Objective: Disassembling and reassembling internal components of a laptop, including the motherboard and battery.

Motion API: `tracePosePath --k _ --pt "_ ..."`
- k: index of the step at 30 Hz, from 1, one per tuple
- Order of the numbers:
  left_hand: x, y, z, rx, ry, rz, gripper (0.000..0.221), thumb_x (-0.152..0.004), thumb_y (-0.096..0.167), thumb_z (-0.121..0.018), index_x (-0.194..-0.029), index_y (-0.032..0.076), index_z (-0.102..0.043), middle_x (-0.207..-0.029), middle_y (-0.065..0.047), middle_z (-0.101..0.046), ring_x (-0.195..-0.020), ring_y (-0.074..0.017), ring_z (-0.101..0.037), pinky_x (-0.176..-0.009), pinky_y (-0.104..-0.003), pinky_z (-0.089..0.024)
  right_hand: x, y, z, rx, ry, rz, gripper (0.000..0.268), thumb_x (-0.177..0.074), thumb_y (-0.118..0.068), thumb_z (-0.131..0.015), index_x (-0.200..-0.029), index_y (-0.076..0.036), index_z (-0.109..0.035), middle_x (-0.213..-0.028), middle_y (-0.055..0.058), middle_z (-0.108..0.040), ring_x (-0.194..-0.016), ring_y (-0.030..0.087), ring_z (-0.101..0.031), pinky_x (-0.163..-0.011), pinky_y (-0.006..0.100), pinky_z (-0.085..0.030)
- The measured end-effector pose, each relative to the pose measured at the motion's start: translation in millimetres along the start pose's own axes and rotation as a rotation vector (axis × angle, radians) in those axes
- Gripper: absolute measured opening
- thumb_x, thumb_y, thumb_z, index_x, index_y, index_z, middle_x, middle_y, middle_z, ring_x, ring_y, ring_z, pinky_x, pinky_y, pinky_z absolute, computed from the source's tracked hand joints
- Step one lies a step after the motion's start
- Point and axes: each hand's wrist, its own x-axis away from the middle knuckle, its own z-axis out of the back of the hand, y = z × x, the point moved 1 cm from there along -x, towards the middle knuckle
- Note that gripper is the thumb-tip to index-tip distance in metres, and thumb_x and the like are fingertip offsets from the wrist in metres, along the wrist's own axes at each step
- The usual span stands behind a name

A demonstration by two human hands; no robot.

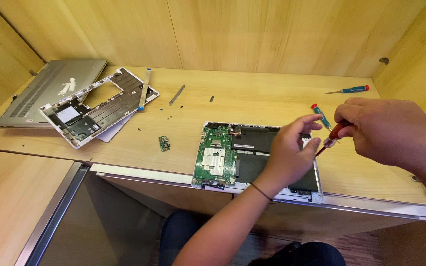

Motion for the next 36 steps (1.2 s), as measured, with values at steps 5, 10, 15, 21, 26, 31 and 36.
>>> tracePosePath --k 5,10,15,21,26,31,36 --pt "-13 1 101 -0.281 0.146 -0.050 0.044 -0.083 0.004 -0.063 -0.123 0.021 -0.055 -0.113 -0.001 -0.060 -0.094 -0.0156 -0.053 -0.069 -0.024 -0.048 1 -2 7 0.015 -0.099 -0.094 0.011 -0.089 -0.042 -0.050 -0.088 -0.036 -0.058 -0.093 -0.021 -0.069 -0.084 0.016 -0.068 -0.058 0.034 -0.045" --pt "-47 -81 223 -0.922 0.243 0.331 0.025 -0.085 0.013 -0.061 -0.109 0.022 -0.064 -0.105 0.003 -0.065 -0.103 -0.0249 -0.049 -0.080 -0.040 -0.043 0 -6 22 -0.012 -0.172 -0.147 0.019 -0.091 -0.043 -0.046 -0.088 -0.031 -0.060 -0.093 -0.012 -0.069 -0.091 0.017 -0.066 -0.061 0.036 -0.048" --pt "-58 -129 273 -1.231 0.219 0.504 0.035 -0.077 0.018 -0.062 -0.112 0.023 -0.063 -0.114 -0.008 -0.058 -0.111 -0.0347 -0.044 -0.086 -0.050 -0.033 5 -22 46 -0.017 -0.185 -0.140 0.018 -0.087 -0.039 -0.049 -0.088 -0.025 -0.061 -0.096 -0.004 -0.072 -0.094 0.024 -0.069 -0.064 0.040 -0.050" --pt "-67 -150 278 -1.262 0.162 0.532 0.032 -0.078 0.011 -0.057 -0.099 0.030 -0.071 -0.112 -0.005 -0.062 -0.117 -0.0310 -0.040 -0.084 -0.048 -0.027 13 -40 32 -0.061 -0.203 -0.100 0.023 -0.091 -0.043 -0.041 -0.092 -0.027 -0.058 -0.096 -0.006 -0.070 -0.089 0.023 -0.067 -0.066 0.040 -0.049" --pt "-71 -144 270 -1.235 0.223 0.512 0.030 -0.079 0.006 -0.055 -0.084 0.031 -0.071 -0.103 -0.003 -0.062 -0.109 -0.0308 -0.045 -0.083 -0.047 -0.027 24 -28 -30 -0.340 0.145 0.005 0.011 -0.081 -0.037 -0.059 -0.088 -0.029 -0.059 -0.092 -0.005 -0.067 -0.087 0.023 -0.065 -0.069 0.043 -0.049" --pt "-71 -157 270 -1.239 0.220 0.536 0.032 -0.073 0.001 -0.054 -0.079 0.029 -0.069 -0.100 -0.001 -0.063 -0.108 -0.0287 -0.044 -0.080 -0.046 -0.029 51 -50 -93 -1.145 0.786 -0.241 0.054 -0.082 0.001 -0.066 -0.128 -0.004 -0.038 -0.091 0.013 -0.066 -0.070 0.022 -0.065 -0.069 0.031 -0.049" --pt "-71 -168 270 -1.415 0.206 0.427 0.026 -0.071 0.002 -0.056 -0.079 0.023 -0.069 -0.088 0.000 -0.063 -0.101 -0.0280 -0.047 -0.080 -0.045 -0.030 74 -75 -118 -1.493 1.010 -0.342 0.052 -0.092 0.015 -0.049 -0.129 -0.006 -0.020 -0.092 0.031 -0.057 -0.061 0.030 -0.055 -0.063 0.035 -0.048"
